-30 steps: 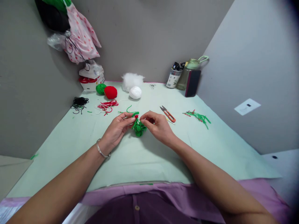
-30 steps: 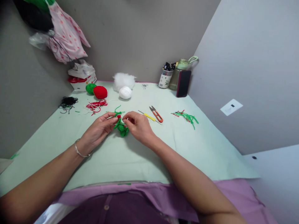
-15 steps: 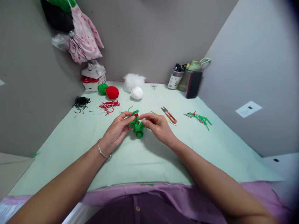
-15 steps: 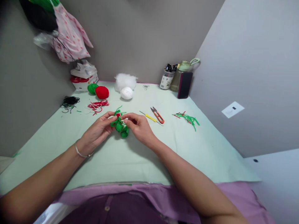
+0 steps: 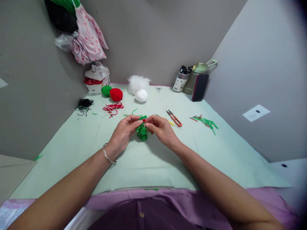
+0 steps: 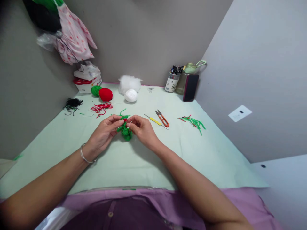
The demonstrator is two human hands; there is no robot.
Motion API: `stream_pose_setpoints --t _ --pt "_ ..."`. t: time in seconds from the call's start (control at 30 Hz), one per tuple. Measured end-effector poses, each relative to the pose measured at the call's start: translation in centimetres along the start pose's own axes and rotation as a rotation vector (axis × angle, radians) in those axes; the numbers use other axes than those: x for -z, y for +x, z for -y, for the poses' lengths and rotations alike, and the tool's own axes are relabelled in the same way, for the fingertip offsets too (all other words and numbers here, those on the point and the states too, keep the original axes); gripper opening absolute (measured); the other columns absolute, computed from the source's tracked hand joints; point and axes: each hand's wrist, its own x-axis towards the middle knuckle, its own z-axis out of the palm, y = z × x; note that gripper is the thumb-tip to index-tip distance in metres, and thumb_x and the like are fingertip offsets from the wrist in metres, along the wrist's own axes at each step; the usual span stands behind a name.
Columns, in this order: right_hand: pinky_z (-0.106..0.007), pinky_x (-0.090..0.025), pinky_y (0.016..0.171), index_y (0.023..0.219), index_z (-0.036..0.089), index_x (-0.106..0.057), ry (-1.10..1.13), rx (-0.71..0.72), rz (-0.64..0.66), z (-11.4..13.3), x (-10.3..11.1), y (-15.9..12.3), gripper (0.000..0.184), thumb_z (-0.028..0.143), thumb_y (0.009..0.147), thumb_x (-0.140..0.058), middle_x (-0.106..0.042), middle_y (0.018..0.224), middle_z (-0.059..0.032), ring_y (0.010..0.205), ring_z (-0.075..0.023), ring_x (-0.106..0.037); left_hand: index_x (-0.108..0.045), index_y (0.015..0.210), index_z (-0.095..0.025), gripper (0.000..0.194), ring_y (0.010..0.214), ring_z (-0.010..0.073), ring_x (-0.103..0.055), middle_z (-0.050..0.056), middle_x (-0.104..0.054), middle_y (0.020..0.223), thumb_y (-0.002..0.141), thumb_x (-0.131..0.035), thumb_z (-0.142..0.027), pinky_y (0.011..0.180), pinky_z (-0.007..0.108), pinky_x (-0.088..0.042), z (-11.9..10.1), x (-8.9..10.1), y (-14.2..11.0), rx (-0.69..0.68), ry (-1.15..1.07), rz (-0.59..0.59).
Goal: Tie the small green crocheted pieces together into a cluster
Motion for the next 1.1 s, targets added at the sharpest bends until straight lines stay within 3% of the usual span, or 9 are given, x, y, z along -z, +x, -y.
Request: stream_pose_setpoints --t 0.13,0.27,0.47,0.73,0.93,1.0,1.1 --pt "-0.028 -0.049 0.063 0.094 0.018 -0.06 0.085 -0.034 0.033 0.0 0.2 0.0 0.019 0.029 0.081 -0.068 -0.06 0.068 0.0032 0.062 -0.0125 -0.057 -0.067 0.083 -0.016 0.026 0.075 0.0118 -0.06 0.0 -0.067 0.081 0.07 -0.085 -0.029 0.07 0.024 -0.046 0.5 0.4 0.3 -0.047 0.094 0.024" --pt "-0.031 -0.053 0.068 0.097 0.018 -0.061 0.082 -0.079 0.063 0.6 0.8 0.1 0.016 0.028 0.085 -0.062 -0.064 0.074 0.0007 0.067 -0.0144 -0.063 -0.066 0.085 -0.017 0.026 0.075 0.0142 -0.063 0.001 -0.069 0.081 0.073 -0.084 -0.031 0.071 0.027 -0.047 0.9 0.6 0.4 0.006 0.116 0.102" --pt "-0.029 -0.047 0.069 0.087 0.016 -0.072 -0.206 0.058 -0.011 1.1 1.9 0.3 0.017 0.032 0.084 -0.067 -0.069 0.081 -0.0036 0.075 -0.0149 -0.06 -0.075 0.097 -0.016 0.026 0.077 0.0111 -0.059 0.003 -0.07 0.089 0.078 -0.08 -0.032 0.071 0.024 -0.043 0.8 0.6 0.3 0.094 0.185 0.176" --pt "-0.026 -0.042 0.063 0.076 0.015 -0.069 -0.019 -0.026 0.092 1.0 2.1 0.4 0.02 0.034 0.08 -0.072 -0.062 0.065 0.0007 0.063 -0.0111 -0.053 -0.071 0.089 -0.016 0.028 0.067 0.0121 -0.057 0.004 -0.068 0.082 0.079 -0.078 -0.04 0.063 0.026 -0.043 0.4 0.5 0.1 0.158 0.256 0.252" --pt "-0.024 -0.041 0.06 0.072 0.016 -0.065 0.221 -0.081 -0.158 0.5 3.5 1.4 0.027 0.039 0.073 -0.079 -0.064 0.072 -0.0001 0.062 -0.0092 -0.052 -0.066 0.079 -0.016 0.027 0.059 0.0107 -0.052 0.001 -0.062 0.069 0.076 -0.08 -0.039 0.056 0.025 -0.04 0.6 0.2 -0.1 0.19 0.251 0.312" --pt "-0.024 -0.042 0.06 0.077 0.016 -0.067 0.244 -0.14 -0.131 0.4 3.9 1.4 0.031 0.046 0.076 -0.077 -0.066 0.077 -0.0018 0.063 -0.0095 -0.054 -0.066 0.08 -0.017 0.026 0.059 0.0111 -0.053 0.0 -0.062 0.069 0.078 -0.079 -0.039 0.056 0.025 -0.04 0.6 0.2 -0.1 0.193 0.22 0.304" --pt "-0.025 -0.043 0.062 0.081 0.015 -0.07 0.141 -0.167 0.025 0.4 3.9 0.9 0.032 0.048 0.08 -0.074 -0.066 0.076 -0.0022 0.063 -0.0103 -0.054 -0.068 0.083 -0.018 0.023 0.062 0.0129 -0.056 0.001 -0.064 0.072 0.079 -0.078 -0.038 0.06 0.027 -0.043 0.4 0.3 -0.1 0.167 0.199 0.272"
